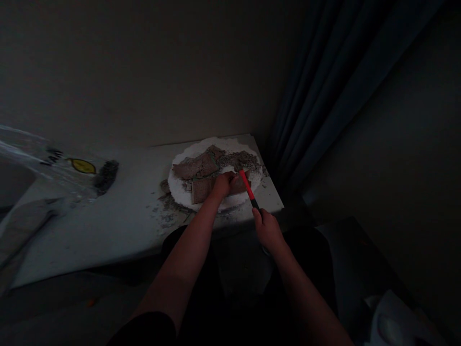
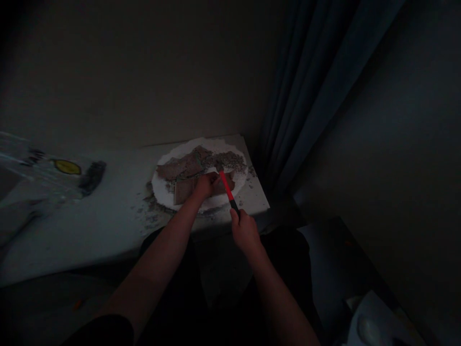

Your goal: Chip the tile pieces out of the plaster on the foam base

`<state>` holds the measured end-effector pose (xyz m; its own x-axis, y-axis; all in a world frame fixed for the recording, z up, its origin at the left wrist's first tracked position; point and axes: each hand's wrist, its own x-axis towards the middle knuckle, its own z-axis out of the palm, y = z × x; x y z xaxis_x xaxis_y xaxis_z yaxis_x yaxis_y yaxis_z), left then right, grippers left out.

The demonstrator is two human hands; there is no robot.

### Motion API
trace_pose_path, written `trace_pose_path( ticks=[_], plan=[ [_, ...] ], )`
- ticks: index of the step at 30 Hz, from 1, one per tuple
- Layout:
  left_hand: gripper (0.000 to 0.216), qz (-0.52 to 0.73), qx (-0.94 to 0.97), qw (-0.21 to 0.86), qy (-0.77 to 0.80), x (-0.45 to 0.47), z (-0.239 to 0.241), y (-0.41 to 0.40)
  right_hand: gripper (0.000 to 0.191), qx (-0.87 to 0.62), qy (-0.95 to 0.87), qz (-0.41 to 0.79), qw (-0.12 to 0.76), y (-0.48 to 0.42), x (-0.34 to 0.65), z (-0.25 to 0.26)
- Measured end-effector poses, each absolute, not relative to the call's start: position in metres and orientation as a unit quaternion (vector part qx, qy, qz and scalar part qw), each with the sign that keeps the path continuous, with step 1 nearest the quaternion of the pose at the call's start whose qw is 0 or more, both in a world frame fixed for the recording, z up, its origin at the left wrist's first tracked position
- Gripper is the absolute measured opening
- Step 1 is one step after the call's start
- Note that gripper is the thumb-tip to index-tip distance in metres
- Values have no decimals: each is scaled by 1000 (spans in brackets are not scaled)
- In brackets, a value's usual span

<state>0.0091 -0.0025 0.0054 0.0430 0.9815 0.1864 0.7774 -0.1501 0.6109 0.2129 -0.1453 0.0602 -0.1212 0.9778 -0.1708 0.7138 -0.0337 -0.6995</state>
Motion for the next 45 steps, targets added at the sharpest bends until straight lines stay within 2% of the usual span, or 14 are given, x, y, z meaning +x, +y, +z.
trace_pose_path(
  ticks=[20,33,45],
  plan=[
    [31,283,708,148,630,8,2,-3,44,-625,-667,337,226,-146,214,57],
    [29,272,703,149,640,8,2,-2,41,-645,-662,334,187,-146,210,59],
    [31,249,717,135,637,8,4,-2,43,-645,-664,322,200,-149,213,60]
  ],
)
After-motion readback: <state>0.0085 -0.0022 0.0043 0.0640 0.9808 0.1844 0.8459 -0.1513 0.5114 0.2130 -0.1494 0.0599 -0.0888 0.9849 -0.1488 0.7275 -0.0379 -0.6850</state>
